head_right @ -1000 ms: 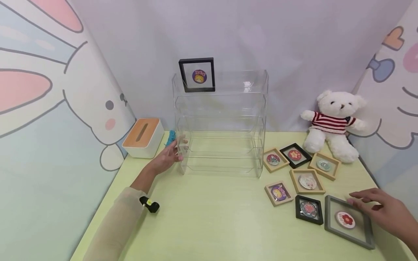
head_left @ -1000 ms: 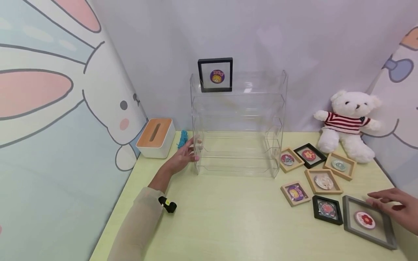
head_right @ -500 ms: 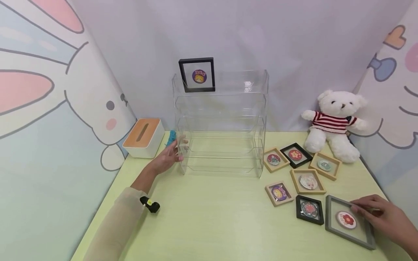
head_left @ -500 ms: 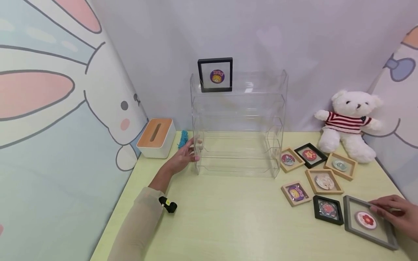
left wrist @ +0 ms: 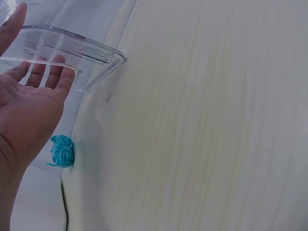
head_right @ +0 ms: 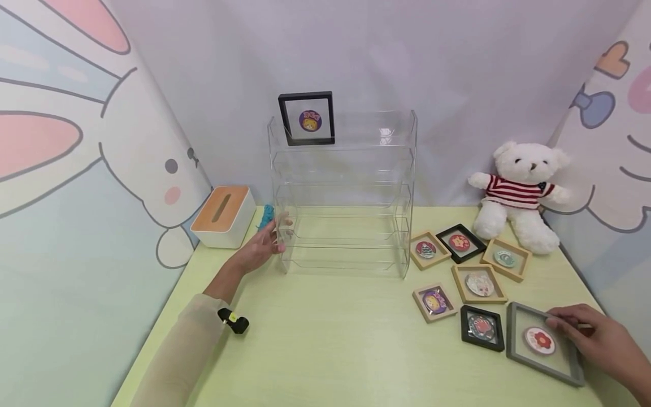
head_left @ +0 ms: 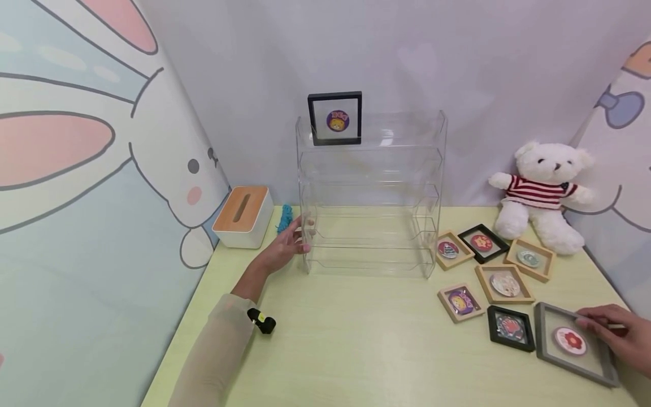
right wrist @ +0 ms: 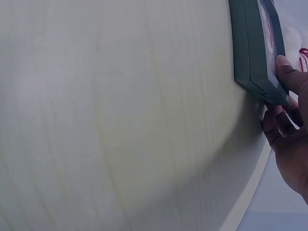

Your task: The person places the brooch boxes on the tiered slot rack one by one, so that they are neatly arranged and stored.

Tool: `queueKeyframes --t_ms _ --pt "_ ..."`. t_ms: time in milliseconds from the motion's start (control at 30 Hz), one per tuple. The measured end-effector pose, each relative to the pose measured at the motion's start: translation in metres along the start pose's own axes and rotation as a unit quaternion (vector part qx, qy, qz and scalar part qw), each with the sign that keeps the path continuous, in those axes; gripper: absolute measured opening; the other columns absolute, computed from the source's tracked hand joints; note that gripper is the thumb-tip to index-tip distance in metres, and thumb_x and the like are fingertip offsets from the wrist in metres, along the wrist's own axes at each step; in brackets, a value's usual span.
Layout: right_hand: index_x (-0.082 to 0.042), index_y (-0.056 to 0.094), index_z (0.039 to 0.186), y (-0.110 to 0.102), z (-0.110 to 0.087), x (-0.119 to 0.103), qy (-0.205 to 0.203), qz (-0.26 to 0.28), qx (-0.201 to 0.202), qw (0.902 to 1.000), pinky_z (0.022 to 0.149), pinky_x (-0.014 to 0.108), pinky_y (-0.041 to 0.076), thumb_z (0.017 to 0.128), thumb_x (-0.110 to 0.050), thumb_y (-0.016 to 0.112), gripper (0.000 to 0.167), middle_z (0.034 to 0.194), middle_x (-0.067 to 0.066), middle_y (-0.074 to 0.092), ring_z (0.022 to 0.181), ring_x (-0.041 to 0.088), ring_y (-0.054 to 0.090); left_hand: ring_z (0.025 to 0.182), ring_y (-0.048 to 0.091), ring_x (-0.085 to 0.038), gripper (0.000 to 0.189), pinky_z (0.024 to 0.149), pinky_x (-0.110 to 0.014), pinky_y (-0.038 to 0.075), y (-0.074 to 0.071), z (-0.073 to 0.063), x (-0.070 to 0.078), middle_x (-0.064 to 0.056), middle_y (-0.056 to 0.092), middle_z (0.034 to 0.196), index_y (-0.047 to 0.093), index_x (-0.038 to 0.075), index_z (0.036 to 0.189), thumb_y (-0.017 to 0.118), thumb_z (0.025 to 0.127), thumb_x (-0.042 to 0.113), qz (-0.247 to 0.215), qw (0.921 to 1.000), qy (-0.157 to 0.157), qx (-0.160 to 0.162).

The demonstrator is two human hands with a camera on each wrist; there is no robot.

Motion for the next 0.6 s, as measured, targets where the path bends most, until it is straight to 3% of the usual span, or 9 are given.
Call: queueKeyframes --t_ms 167,433,600 --pt "-0.027 0.080 0.102 -0.002 0.001 0.000 0.005 0.039 0.010 0.9992 0.059 0.007 0.044 0.098 0.016 0.071 0.044 0.096 -0.043 0.067 0.077 -0.019 0.060 0.164 0.026 -0.044 0.094 0.119 -0.042 0.042 0.000 0.000 0.000 -0.020 0.023 0.178 0.008 0.020 0.179 0.064 0.106 0.002 0.000 1.0000 0.002 -0.002" --pt "-0.025 0.082 0.105 -0.006 0.009 0.001 -0.037 0.106 0.022 0.9935 0.058 0.009 0.046 0.096 0.021 0.068 0.049 0.099 -0.038 0.074 0.070 -0.016 0.065 0.162 0.031 -0.047 0.089 0.116 -0.043 0.046 0.001 0.001 0.002 -0.026 0.026 0.174 0.011 0.015 0.178 0.060 0.106 -0.002 0.022 0.9998 0.004 0.000" --pt "-0.033 0.083 0.106 -0.009 0.007 0.011 0.030 0.112 -0.024 0.9930 0.047 0.019 0.046 0.099 0.013 0.071 0.047 0.093 -0.035 0.072 0.065 -0.009 0.064 0.158 0.035 -0.047 0.087 0.115 -0.044 0.047 0.001 0.002 0.001 -0.025 0.032 0.169 0.013 0.011 0.177 0.061 0.105 0.001 0.035 0.9994 0.004 0.002"
Point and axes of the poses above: each hand's wrist, its own z-axis towards the middle knuckle, its own y-axis out of the palm, x = y × z, the point moved 5 cm from there along z, towards the middle knuckle
